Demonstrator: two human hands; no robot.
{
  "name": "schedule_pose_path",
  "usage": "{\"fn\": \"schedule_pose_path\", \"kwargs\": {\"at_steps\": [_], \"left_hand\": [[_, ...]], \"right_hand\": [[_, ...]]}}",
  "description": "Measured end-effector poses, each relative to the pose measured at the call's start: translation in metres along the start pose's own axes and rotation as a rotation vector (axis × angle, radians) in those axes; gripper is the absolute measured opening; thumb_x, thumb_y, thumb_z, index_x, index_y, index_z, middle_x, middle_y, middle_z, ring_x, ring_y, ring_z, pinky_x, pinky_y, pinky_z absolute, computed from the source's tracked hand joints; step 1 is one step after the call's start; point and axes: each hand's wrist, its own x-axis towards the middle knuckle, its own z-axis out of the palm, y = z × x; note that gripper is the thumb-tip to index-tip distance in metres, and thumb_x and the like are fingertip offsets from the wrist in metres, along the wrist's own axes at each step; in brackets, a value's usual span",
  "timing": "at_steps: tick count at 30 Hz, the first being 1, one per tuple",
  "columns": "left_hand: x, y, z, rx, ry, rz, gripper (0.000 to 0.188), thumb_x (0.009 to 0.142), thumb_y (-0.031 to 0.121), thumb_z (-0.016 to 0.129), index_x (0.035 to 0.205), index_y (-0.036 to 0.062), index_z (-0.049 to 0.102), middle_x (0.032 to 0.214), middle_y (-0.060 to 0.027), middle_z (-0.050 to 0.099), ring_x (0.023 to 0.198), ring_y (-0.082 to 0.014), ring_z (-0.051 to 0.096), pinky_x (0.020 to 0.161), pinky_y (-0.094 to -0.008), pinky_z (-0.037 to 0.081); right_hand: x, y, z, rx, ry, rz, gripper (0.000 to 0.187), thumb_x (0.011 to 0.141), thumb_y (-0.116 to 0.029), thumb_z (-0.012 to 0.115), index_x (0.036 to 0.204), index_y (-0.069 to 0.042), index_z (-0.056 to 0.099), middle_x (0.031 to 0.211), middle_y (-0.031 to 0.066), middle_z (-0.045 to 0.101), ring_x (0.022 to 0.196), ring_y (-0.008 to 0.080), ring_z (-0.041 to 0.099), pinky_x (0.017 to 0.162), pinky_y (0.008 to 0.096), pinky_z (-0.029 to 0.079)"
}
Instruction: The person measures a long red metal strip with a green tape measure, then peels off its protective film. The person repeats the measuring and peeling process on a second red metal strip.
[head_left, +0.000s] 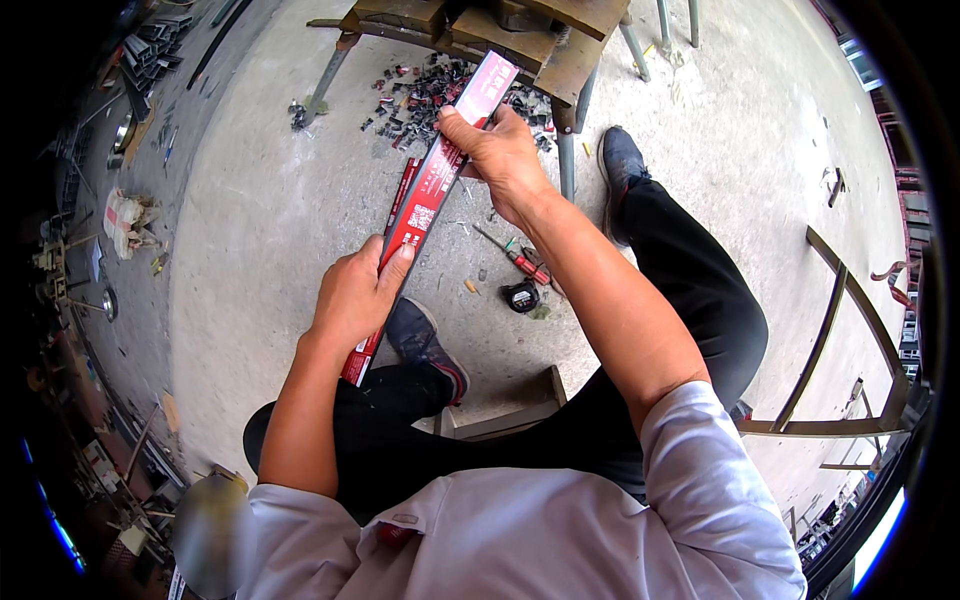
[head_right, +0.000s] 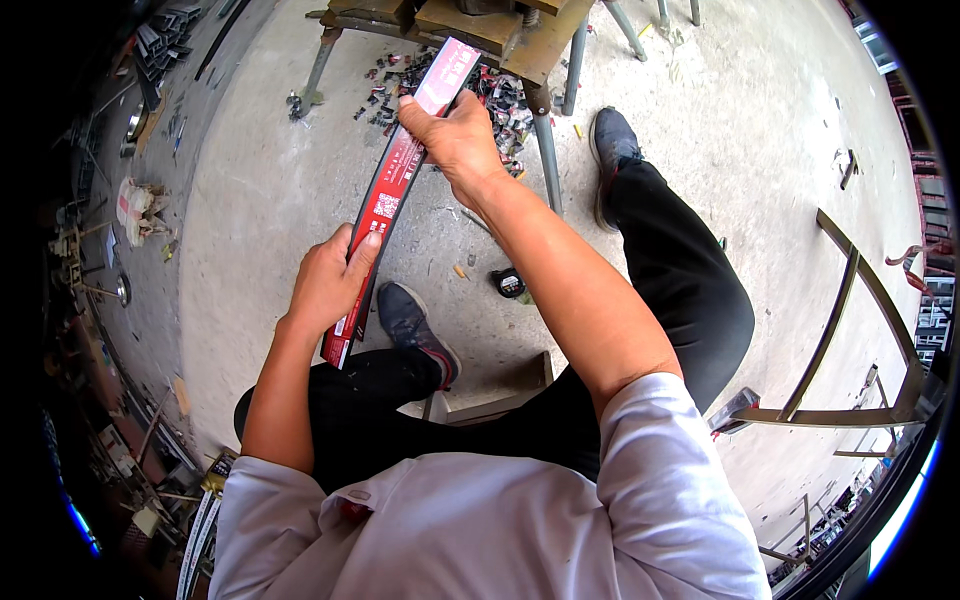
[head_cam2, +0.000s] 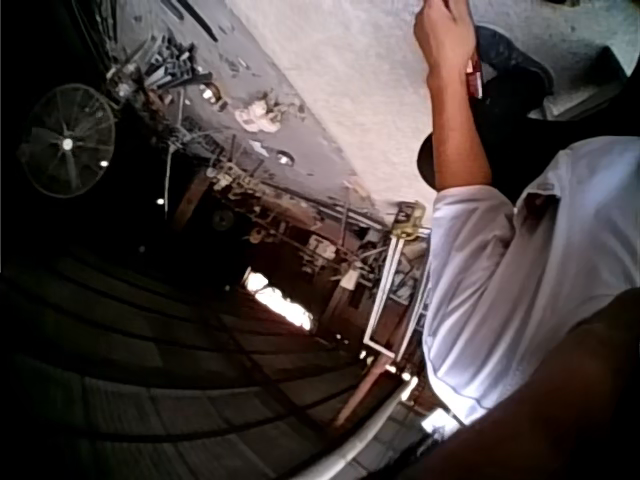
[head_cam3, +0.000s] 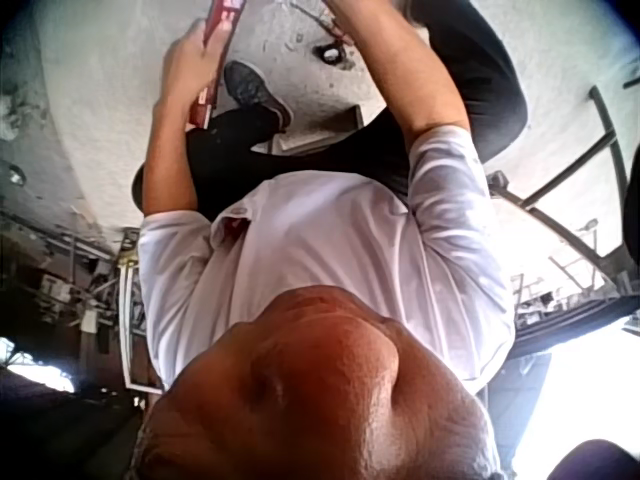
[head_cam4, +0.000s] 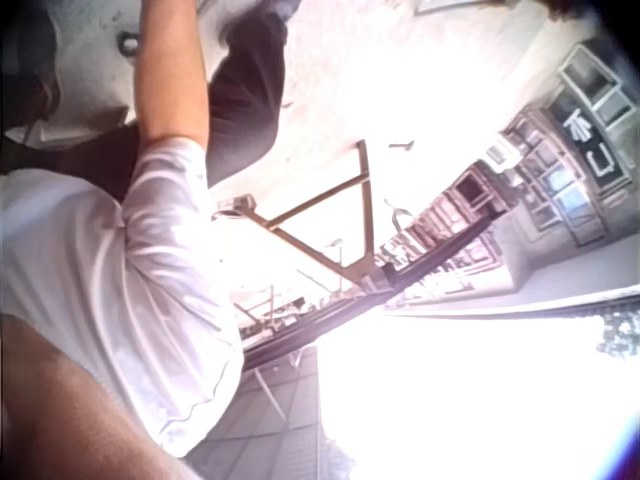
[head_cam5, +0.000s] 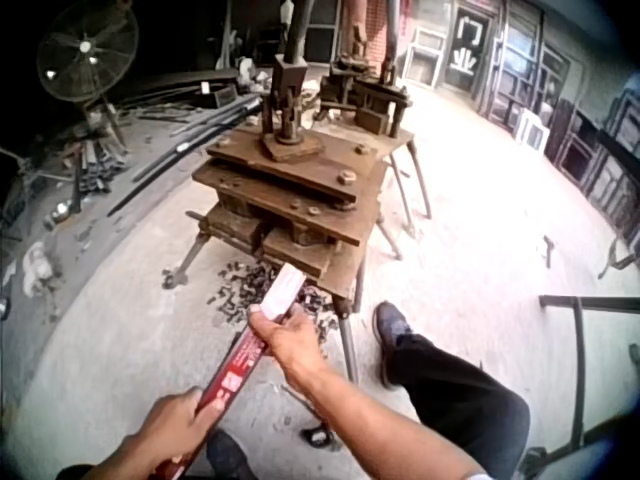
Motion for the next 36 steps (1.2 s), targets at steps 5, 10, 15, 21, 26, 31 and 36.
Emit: {"fn": "schedule_pose_path", "kwargs": {"at_steps": [5,10,15,21,26,31,36], "left_hand": [[0.002,0.004,0.002,-0.010,0.002,0.008,0.050,0.113,0.050,0.056,0.102,0.0017,0.063,0.079,-0.0201,0.071,0.076,-0.0395,0.072,0.073,-0.0483,0.054],[0.005,0.008,0.003,-0.023,-0.006,0.022,0.051,0.113,0.051,0.056,0.102,0.0017,0.063,0.078,-0.0201,0.070,0.076,-0.0398,0.072,0.073,-0.0484,0.055],[0.007,0.011,0.004,-0.030,-0.012,0.029,0.052,0.113,0.051,0.055,0.101,0.0015,0.062,0.078,-0.0205,0.070,0.076,-0.0402,0.073,0.073,-0.0487,0.055],[0.008,0.010,0.006,-0.008,-0.014,0.023,0.054,0.113,0.053,0.054,0.101,0.0016,0.062,0.078,-0.0206,0.070,0.076,-0.0406,0.073,0.073,-0.0491,0.055],[0.009,0.011,0.006,0.003,-0.022,0.016,0.054,0.113,0.054,0.053,0.101,0.0020,0.062,0.077,-0.0204,0.070,0.075,-0.0411,0.073,0.072,-0.0495,0.055],[0.009,0.010,0.007,0.005,-0.020,0.019,0.053,0.114,0.053,0.053,0.101,0.0022,0.062,0.077,-0.0201,0.070,0.075,-0.0410,0.073,0.072,-0.0498,0.055],[0.009,0.013,0.008,0.010,-0.020,0.020,0.052,0.114,0.052,0.053,0.102,0.0020,0.063,0.078,-0.0199,0.071,0.075,-0.0411,0.073,0.072,-0.0500,0.055]], "right_hand": [[0.006,0.004,0.000,0.017,0.031,-0.005,0.040,0.096,-0.027,0.087,0.109,0.002,0.063,0.086,0.0064,0.071,0.067,0.0129,0.062,0.056,0.0303,0.049],[0.011,0.004,-0.004,0.025,0.018,-0.010,0.037,0.098,-0.026,0.086,0.111,0.000,0.063,0.091,0.0064,0.073,0.070,0.0134,0.066,0.060,0.0308,0.053],[0.015,0.008,-0.010,-0.001,0.008,0.008,0.033,0.102,-0.028,0.082,0.116,-0.004,0.066,0.097,0.0057,0.078,0.073,0.0128,0.072,0.060,0.0292,0.058],[0.013,0.001,-0.011,-0.063,-0.021,0.039,0.034,0.102,-0.029,0.082,0.116,-0.002,0.065,0.098,0.0059,0.078,0.075,0.0132,0.073,0.064,0.0305,0.061],[0.013,0.000,-0.011,-0.057,-0.019,0.044,0.035,0.102,-0.029,0.082,0.116,-0.002,0.065,0.098,0.0060,0.078,0.075,0.0127,0.073,0.063,0.0300,0.060],[0.013,-0.002,-0.012,-0.084,-0.032,0.052,0.035,0.102,-0.029,0.082,0.117,-0.003,0.064,0.098,0.0060,0.078,0.075,0.0127,0.073,0.063,0.0298,0.060],[0.014,-0.001,-0.013,-0.067,-0.028,0.054,0.035,0.101,-0.029,0.082,0.117,-0.003,0.065,0.099,0.0058,0.077,0.076,0.0129,0.073,0.063,0.0299,0.059]]}}
